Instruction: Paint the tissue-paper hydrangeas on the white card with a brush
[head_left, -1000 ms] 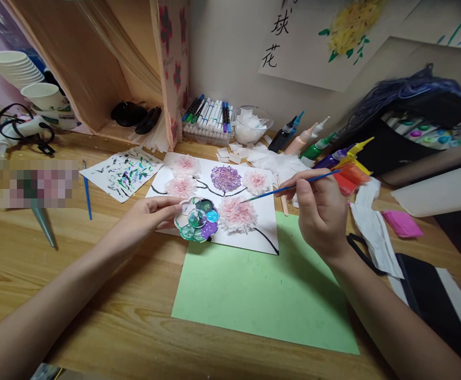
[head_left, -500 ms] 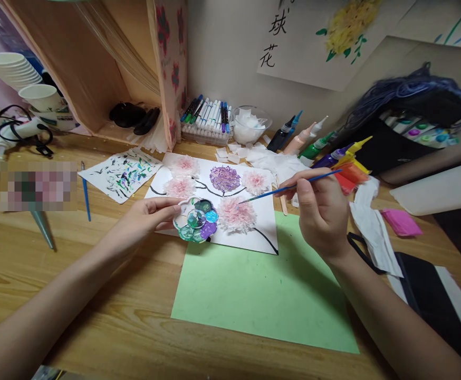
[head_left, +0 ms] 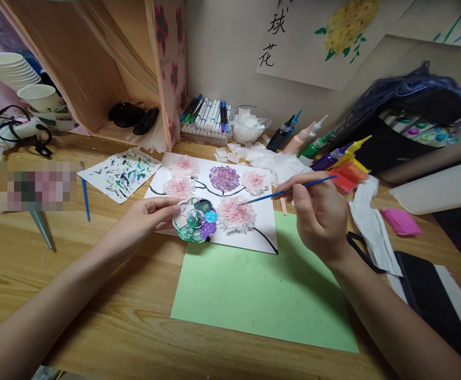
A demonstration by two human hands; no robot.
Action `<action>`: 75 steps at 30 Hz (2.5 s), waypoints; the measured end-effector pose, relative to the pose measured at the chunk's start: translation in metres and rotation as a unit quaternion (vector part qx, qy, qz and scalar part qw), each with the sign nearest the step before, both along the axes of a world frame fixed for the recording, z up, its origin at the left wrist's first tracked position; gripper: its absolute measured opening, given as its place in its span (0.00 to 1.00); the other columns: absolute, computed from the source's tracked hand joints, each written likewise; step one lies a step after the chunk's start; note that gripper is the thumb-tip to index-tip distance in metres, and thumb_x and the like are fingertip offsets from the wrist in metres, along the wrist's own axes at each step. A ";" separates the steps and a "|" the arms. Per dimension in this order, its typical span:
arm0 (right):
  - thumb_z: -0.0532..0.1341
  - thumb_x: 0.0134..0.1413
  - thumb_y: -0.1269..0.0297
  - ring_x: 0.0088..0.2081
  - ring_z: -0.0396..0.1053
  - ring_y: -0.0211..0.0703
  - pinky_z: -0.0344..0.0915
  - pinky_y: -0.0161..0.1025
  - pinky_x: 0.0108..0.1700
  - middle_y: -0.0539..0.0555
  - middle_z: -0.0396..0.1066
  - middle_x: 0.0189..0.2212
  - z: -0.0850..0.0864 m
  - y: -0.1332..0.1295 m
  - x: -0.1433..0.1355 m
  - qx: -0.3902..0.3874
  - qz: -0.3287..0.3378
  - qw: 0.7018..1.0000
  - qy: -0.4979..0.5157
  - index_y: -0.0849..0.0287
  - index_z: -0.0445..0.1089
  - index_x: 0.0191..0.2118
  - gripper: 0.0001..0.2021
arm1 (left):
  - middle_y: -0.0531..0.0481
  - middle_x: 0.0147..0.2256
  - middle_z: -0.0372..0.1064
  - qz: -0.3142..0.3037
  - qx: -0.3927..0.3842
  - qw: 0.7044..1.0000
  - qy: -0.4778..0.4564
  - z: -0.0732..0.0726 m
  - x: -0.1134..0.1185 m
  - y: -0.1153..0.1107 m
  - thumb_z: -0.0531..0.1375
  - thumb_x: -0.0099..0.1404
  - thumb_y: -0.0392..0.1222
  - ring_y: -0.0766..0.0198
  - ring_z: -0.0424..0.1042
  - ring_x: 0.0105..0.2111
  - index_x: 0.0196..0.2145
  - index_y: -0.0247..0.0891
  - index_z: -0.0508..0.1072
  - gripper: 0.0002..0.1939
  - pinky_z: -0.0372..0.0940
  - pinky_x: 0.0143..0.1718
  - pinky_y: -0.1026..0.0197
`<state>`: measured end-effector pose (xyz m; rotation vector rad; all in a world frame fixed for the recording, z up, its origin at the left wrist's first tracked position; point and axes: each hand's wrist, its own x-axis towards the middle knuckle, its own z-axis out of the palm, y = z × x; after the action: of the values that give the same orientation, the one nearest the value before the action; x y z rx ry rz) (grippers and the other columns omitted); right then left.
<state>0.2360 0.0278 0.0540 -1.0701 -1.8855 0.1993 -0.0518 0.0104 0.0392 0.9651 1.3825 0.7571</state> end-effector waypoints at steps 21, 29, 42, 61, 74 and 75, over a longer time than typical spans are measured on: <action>0.53 0.60 0.66 0.33 0.70 0.41 0.68 0.42 0.35 0.52 0.70 0.33 0.006 -0.022 -0.013 -0.078 0.104 0.986 0.102 0.53 0.70 0.39 0.09 | 0.51 0.27 0.74 -0.010 0.014 1.000 -0.012 0.003 0.005 -0.001 0.65 0.55 0.46 0.67 0.70 0.27 0.35 0.38 0.78 0.12 0.66 0.31 0.66; 0.53 0.60 0.68 0.36 0.70 0.42 0.67 0.42 0.37 0.52 0.71 0.34 0.003 -0.022 -0.010 -0.077 0.130 0.988 0.039 0.54 0.69 0.41 0.09 | 0.53 0.24 0.71 -0.005 0.012 1.000 -0.010 0.004 0.005 -0.003 0.66 0.54 0.45 0.67 0.69 0.26 0.35 0.38 0.79 0.12 0.65 0.30 0.65; 0.53 0.60 0.69 0.36 0.70 0.41 0.68 0.41 0.38 0.52 0.71 0.34 0.005 -0.025 -0.010 -0.077 0.147 0.986 0.021 0.55 0.69 0.41 0.09 | 0.54 0.23 0.70 -0.004 0.015 1.000 -0.022 0.003 0.006 -0.001 0.65 0.55 0.44 0.71 0.65 0.23 0.34 0.36 0.78 0.10 0.63 0.29 0.68; 0.53 0.58 0.72 0.36 0.71 0.41 0.67 0.41 0.37 0.52 0.72 0.34 0.007 -0.024 -0.011 -0.061 0.168 0.984 0.015 0.55 0.68 0.41 0.10 | 0.52 0.25 0.73 0.011 -0.002 0.999 -0.034 0.004 0.006 -0.001 0.66 0.54 0.43 0.71 0.66 0.23 0.36 0.37 0.79 0.12 0.63 0.28 0.68; 0.53 0.57 0.73 0.35 0.70 0.41 0.66 0.41 0.37 0.52 0.72 0.33 0.010 -0.025 -0.011 -0.051 0.163 0.985 0.004 0.55 0.68 0.41 0.10 | 0.54 0.23 0.71 0.012 -0.005 0.998 -0.057 0.005 0.006 -0.003 0.67 0.54 0.41 0.72 0.66 0.23 0.33 0.39 0.80 0.08 0.64 0.29 0.70; 0.53 0.57 0.73 0.36 0.71 0.41 0.66 0.41 0.37 0.52 0.72 0.33 0.010 -0.025 -0.011 -0.046 0.158 0.986 0.007 0.54 0.68 0.41 0.10 | 0.54 0.23 0.71 0.014 -0.007 0.998 -0.058 0.006 0.007 -0.003 0.67 0.54 0.41 0.72 0.67 0.23 0.33 0.39 0.80 0.07 0.64 0.29 0.70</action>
<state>0.2247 0.0029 0.0640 -0.8219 -2.0432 0.4780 -0.0449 0.0076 0.0450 0.8797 1.3009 0.8116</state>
